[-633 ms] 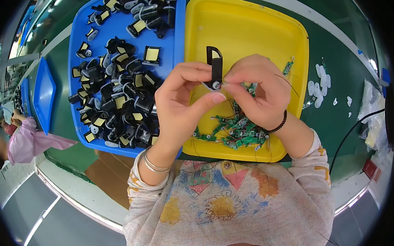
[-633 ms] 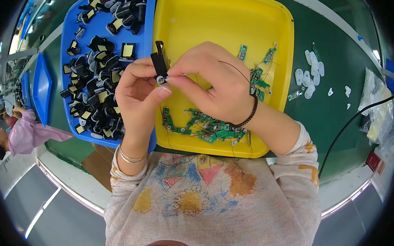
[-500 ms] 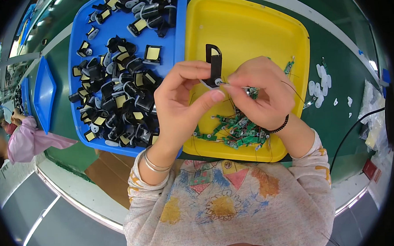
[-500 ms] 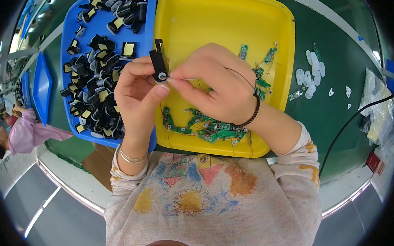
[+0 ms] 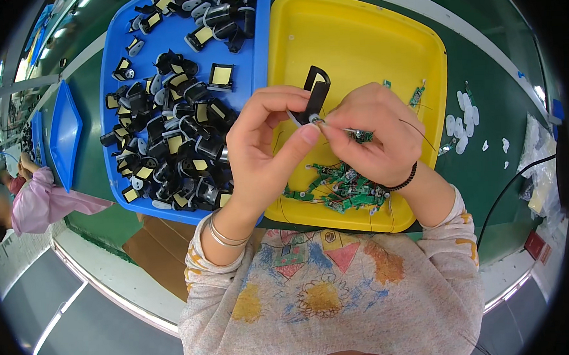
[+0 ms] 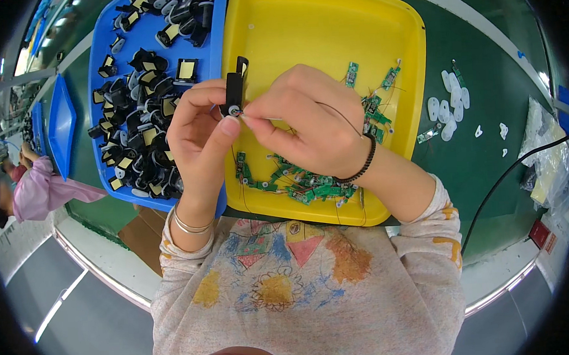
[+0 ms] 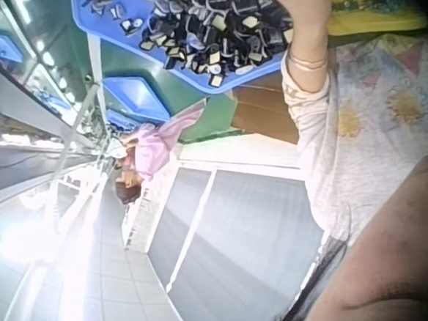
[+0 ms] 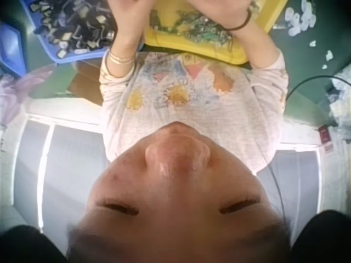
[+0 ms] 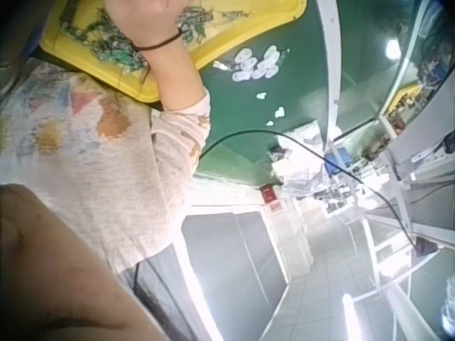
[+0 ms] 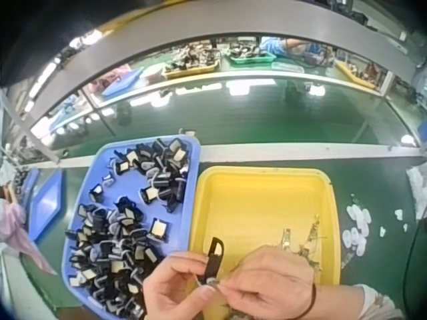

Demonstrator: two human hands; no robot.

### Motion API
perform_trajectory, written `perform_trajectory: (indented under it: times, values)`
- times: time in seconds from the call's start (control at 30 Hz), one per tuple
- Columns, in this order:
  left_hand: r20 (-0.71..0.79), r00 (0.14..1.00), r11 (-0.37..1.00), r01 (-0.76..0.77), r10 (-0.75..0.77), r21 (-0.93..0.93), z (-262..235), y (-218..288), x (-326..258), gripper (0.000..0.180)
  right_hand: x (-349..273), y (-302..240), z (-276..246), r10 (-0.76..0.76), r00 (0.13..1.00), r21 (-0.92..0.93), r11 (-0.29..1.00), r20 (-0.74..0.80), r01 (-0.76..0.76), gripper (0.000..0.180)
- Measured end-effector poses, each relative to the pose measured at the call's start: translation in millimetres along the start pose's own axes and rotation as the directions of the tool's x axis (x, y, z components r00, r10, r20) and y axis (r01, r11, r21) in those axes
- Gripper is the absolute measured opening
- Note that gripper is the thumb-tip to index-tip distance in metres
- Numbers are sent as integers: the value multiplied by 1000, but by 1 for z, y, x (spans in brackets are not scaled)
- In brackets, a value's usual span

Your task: The person repeatedly picks a black plastic housing from a blue bin and a green circuit board from a yellow bin, then inserts the board into the housing and places the assembled unit back into the blue bin. This cycle continues throughout the clip.

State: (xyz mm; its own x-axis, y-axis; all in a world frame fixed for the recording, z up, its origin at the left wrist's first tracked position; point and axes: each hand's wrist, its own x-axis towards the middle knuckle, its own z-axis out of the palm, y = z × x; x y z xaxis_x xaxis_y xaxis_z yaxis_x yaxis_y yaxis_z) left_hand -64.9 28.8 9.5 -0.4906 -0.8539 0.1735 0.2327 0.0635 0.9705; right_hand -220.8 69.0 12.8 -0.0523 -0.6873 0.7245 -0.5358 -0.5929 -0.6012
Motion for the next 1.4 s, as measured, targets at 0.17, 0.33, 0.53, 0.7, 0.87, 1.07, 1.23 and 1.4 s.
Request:
perform_trajectory:
  times: [0.17,0.33,0.53,0.7,0.87,1.07,1.23,1.4]
  values:
    - [18,999,999,-29,29,29,0,1,0,24,-1,-1,0,-18,1000,-7,1000,1,18,19]
    - [25,998,993,-66,64,95,1,3,-1,22,-3,-1,2,-49,999,-15,999,-8,49,19]
    - [49,993,986,-112,106,122,2,5,-2,17,-3,-3,4,-20,1000,26,999,5,20,19]
    - [62,991,992,-118,115,46,2,7,-3,15,-2,-3,3,42,997,121,991,63,-50,17]
    - [68,991,994,-113,113,-1,-2,9,-4,15,-1,-8,1,96,987,183,976,128,-119,16]
    - [55,993,992,-107,104,73,-1,10,-2,16,-1,-8,0,231,958,232,935,172,-267,14]
    - [67,994,983,-97,88,156,-3,7,2,17,-2,-4,1,276,944,289,902,182,-320,15]
    - [45,998,997,-53,50,59,-6,8,0,17,-2,-3,0,254,939,267,912,231,-312,15]
